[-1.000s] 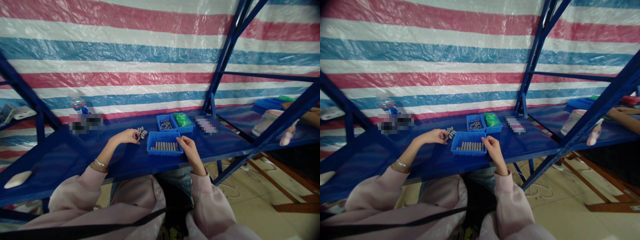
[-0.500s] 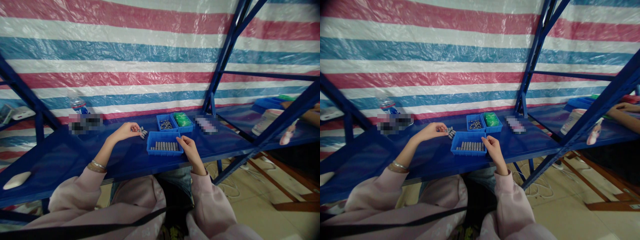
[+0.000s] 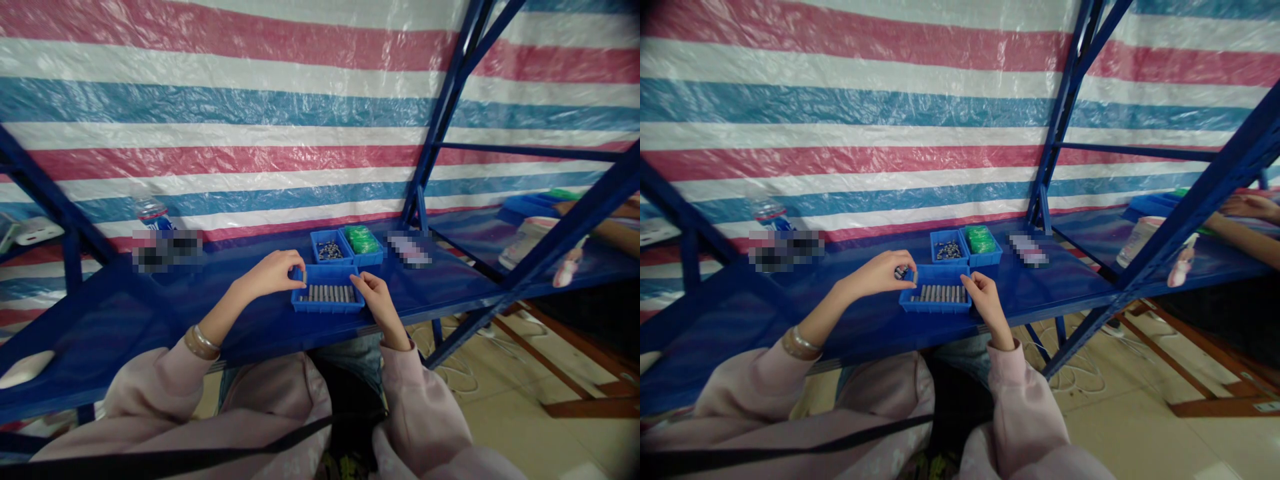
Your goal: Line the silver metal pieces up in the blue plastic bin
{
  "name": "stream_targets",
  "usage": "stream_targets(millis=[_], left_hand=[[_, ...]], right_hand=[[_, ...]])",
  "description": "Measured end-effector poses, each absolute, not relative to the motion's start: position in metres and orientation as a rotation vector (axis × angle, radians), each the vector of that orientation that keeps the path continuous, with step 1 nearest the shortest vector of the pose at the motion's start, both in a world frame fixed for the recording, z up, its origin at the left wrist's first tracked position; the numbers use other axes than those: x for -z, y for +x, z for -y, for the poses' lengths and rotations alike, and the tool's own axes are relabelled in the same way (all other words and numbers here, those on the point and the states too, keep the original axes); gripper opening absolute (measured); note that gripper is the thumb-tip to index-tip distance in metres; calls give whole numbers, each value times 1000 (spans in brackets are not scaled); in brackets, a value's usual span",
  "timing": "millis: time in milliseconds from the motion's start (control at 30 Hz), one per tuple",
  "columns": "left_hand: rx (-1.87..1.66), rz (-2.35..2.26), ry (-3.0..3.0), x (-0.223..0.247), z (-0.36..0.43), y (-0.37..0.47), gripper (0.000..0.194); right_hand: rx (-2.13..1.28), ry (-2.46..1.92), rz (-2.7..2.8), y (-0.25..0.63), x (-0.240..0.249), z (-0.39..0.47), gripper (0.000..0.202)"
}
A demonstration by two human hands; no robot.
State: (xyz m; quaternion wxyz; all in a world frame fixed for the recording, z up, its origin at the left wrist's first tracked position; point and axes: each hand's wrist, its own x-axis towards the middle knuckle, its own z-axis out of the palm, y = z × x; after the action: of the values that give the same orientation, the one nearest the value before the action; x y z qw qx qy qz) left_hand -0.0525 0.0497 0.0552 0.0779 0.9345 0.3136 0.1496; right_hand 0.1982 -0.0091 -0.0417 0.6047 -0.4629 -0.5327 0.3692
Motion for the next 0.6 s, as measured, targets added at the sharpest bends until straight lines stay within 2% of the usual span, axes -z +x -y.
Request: stream_targets(millis=[267,600], left_hand=[[-96,-1162,2935,-50,-42,-32,19],[76,-1278,2826,-53,-40,-22,18]], right_hand=[[-849,-1094,1225,198,42,8,46],[-825,-1090,1240,198,43,8,46]])
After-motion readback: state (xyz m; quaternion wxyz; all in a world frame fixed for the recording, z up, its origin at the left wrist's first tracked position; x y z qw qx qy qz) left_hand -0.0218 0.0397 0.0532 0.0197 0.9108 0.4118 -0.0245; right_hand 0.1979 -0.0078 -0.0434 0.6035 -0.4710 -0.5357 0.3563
